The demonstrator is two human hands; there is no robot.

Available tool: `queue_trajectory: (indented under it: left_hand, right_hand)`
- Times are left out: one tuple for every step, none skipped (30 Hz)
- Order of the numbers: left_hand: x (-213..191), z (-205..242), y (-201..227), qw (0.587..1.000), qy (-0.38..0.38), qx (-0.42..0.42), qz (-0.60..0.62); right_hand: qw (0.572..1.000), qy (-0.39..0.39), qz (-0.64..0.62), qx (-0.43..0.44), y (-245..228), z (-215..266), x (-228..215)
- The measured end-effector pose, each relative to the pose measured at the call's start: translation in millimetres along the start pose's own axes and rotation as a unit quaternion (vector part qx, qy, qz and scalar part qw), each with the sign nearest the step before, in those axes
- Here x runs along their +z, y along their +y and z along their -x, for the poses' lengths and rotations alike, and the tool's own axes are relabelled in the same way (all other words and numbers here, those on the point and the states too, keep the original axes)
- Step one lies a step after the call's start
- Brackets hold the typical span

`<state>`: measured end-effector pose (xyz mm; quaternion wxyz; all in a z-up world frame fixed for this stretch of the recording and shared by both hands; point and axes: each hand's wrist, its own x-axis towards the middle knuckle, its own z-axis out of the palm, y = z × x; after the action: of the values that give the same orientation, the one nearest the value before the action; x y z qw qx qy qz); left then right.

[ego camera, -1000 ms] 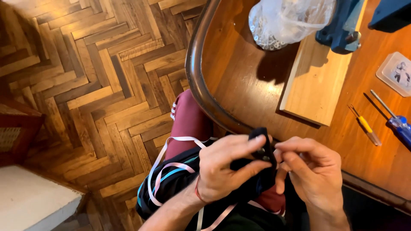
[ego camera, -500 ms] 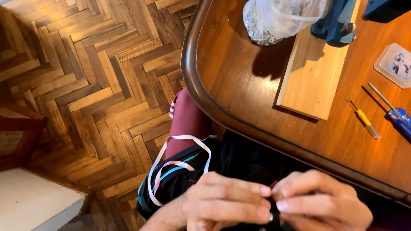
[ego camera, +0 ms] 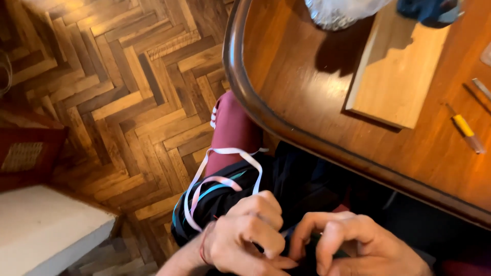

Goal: Attaching metal studs to a leather strap using a manual press and a screwdriver

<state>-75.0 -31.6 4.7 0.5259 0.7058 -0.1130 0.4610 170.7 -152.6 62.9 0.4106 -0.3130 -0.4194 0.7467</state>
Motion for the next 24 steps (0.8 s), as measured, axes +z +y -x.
queue_trajectory:
  left_hand:
    - [-6, 1, 5, 1.0, 0.005, -0.008, -0.003]
    - [-13, 3, 11, 0.998, -0.022, -0.053, 0.024]
    - [-21, 4, 16, 0.993, -0.048, -0.096, 0.05]
    - [-23, 12, 20, 0.993, -0.041, -0.102, 0.044]
    - [-26, 20, 23, 0.987, -0.044, -0.142, 0.067]
    - [-29, 28, 27, 0.978, -0.047, -0.181, 0.09]
    - [-27, 38, 28, 0.978, -0.04, -0.187, 0.087]
    - [-24, 48, 30, 0.967, -0.002, -0.247, 0.066]
    - [-22, 57, 30, 0.951, 0.034, -0.302, 0.046]
    - [-12, 69, 34, 0.951, 0.041, -0.305, 0.043]
    - [-2, 80, 36, 0.899, 0.133, -0.367, 0.197]
    - [7, 91, 38, 0.813, 0.219, -0.414, 0.345]
    - [14, 96, 45, 0.813, 0.226, -0.413, 0.343]
    - [20, 100, 52, 0.772, 0.274, -0.43, 0.38]
    - [27, 104, 57, 0.725, 0.32, -0.444, 0.418]
    - [28, 104, 60, 0.723, 0.325, -0.443, 0.418]
    - [31, 105, 65, 0.688, 0.371, -0.457, 0.424]
    - [35, 104, 69, 0.651, 0.416, -0.469, 0.429]
    - [42, 110, 71, 0.652, 0.42, -0.464, 0.428]
    - [49, 116, 73, 0.669, 0.414, -0.425, 0.448]
    - [57, 121, 75, 0.684, 0.407, -0.385, 0.467]
    - [57, 119, 73, 0.684, 0.41, -0.382, 0.467]
    - [59, 116, 73, 0.696, 0.43, -0.369, 0.44]
    - [61, 114, 72, 0.707, 0.45, -0.357, 0.413]
  right_hand:
    - [1.0, -0.005, -0.007, 0.005, 4, -1, 2]
    - [1.0, -0.004, -0.016, 0.02, 9, -2, 5]
    - [0.999, -0.006, -0.023, 0.034, 14, -5, 6]
    - [0.999, -0.014, -0.027, 0.039, 17, -7, 7]
    - [0.998, -0.018, -0.017, 0.049, 21, -10, 9]
    - [0.998, -0.022, -0.006, 0.06, 25, -12, 11]
    - [0.997, -0.029, -0.01, 0.065, 36, -11, 16]
    - [0.999, 0.023, -0.006, 0.045, 47, -9, 21]
    - [0.997, 0.077, 0.002, 0.025, 56, -8, 24]
    - [0.997, 0.07, 0.001, 0.03, 62, -9, 26]
    - [0.995, 0.075, 0.059, -0.016, 67, -11, 28]
    - [0.988, 0.079, 0.117, -0.062, 72, -12, 30]
    - [0.989, 0.073, 0.116, -0.059, 73, -15, 34]
    - [0.977, 0.096, 0.174, -0.072, 73, -18, 38]
    - [0.962, 0.121, 0.232, -0.085, 74, -20, 43]
    - [0.962, 0.117, 0.232, -0.08, 79, -20, 44]
    - [0.955, 0.137, 0.253, -0.079, 83, -19, 45]
    - [0.946, 0.156, 0.273, -0.078, 87, -17, 46]
    - [0.946, 0.15, 0.275, -0.077, 90, -18, 50]
    - [0.944, 0.167, 0.273, -0.079, 92, -18, 53]
    - [0.941, 0.186, 0.271, -0.079, 93, -18, 58]
    - [0.942, 0.182, 0.273, -0.077, 93, -21, 61]
    - [0.939, 0.189, 0.277, -0.072, 92, -22, 65]
    - [0.937, 0.196, 0.282, -0.067, 92, -24, 70]
